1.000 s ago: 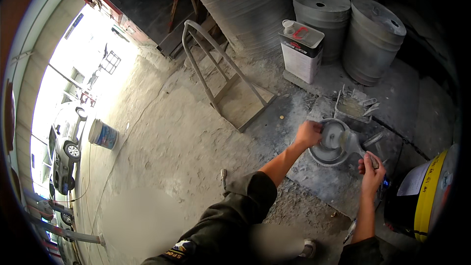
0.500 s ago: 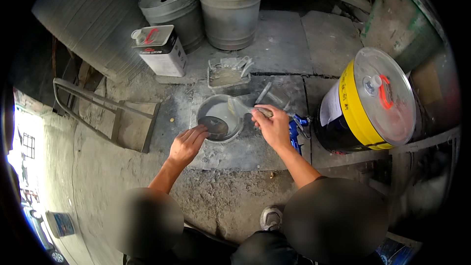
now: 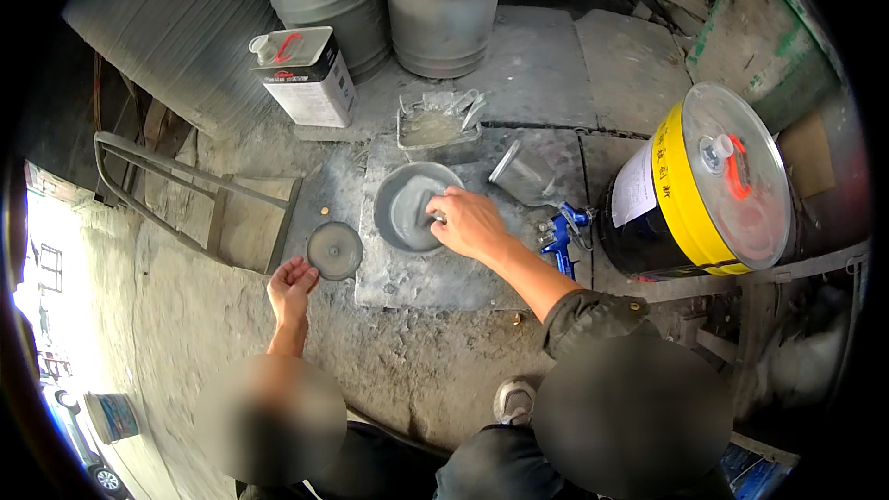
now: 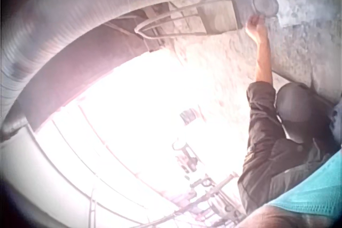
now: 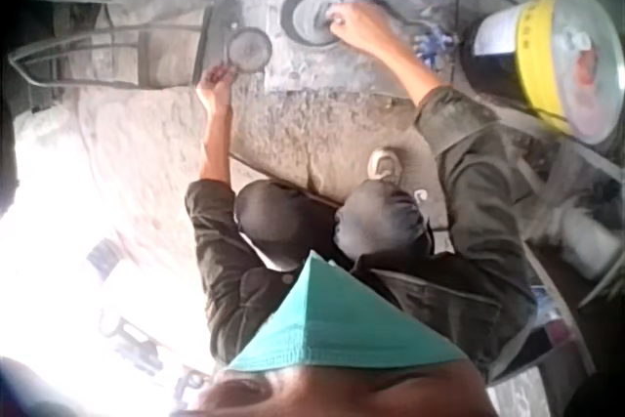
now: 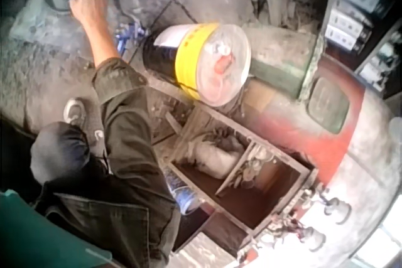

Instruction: The person squats in a workshop, detaches a spray gun cup, pours liquid from a yellow drum into it, and reattaches the cup. They then stir a grey liquid in a bowl with a ladle, pour it into the cup, and reattach the gun. Finally, they pour a clear liquid from a metal can into a plastic cup.

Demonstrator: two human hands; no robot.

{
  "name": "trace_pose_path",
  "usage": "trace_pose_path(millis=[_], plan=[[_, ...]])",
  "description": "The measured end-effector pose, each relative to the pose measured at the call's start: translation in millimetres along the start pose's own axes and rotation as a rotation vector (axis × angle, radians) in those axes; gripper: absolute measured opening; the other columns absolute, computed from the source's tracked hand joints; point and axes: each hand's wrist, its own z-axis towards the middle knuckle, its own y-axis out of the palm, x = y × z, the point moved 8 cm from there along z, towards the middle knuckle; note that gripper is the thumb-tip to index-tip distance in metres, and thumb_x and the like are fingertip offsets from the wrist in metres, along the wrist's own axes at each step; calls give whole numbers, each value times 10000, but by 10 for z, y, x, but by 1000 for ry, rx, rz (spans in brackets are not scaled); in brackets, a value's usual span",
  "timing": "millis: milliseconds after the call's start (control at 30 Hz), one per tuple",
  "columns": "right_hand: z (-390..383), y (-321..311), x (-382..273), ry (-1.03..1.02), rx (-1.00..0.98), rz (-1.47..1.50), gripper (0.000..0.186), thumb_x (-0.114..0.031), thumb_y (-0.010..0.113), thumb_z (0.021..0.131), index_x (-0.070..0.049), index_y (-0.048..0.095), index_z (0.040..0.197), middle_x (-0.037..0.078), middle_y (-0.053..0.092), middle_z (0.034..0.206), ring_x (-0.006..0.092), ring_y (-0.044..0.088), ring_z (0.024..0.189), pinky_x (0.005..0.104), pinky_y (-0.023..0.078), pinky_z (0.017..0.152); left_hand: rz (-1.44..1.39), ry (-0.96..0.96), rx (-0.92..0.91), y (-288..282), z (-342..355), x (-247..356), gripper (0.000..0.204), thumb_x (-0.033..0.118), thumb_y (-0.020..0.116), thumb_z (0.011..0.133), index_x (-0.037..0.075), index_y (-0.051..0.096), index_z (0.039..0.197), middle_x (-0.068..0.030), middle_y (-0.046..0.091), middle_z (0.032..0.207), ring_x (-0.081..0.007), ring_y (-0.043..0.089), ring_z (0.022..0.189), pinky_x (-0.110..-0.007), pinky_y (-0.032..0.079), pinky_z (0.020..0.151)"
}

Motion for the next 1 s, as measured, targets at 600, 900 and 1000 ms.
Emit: trace_pose_path(millis=[600,900,1000], plan=[[-1252,-351,614,199,384,-47,593,-184,779,710,-106,547,1250,163,556,1170,334,504,1086,453,388,965,-249,-377,-90,119,-427,-1308,442,14,697,817,-76,493,1200,-166,614,1045,-220,643,890,-309,579,744],[-1925,-81,1557,671,396,-313,502,-229,754,719,-47,534,1132,181,522,1142,375,552,999,454,458,863,-123,-162,-43,-277,-562,-963,331,133,697,860,2,567,1135,-74,642,1001,-155,645,851,-284,548,693],[-1891,-47,1721,638,442,-288,393,-214,702,735,4,569,1033,196,549,1040,366,572,899,453,469,803,-102,-111,-79,-298,-645,-749,249,114,673,873,4,595,1081,-61,646,965,-138,641,823,-273,545,674]])
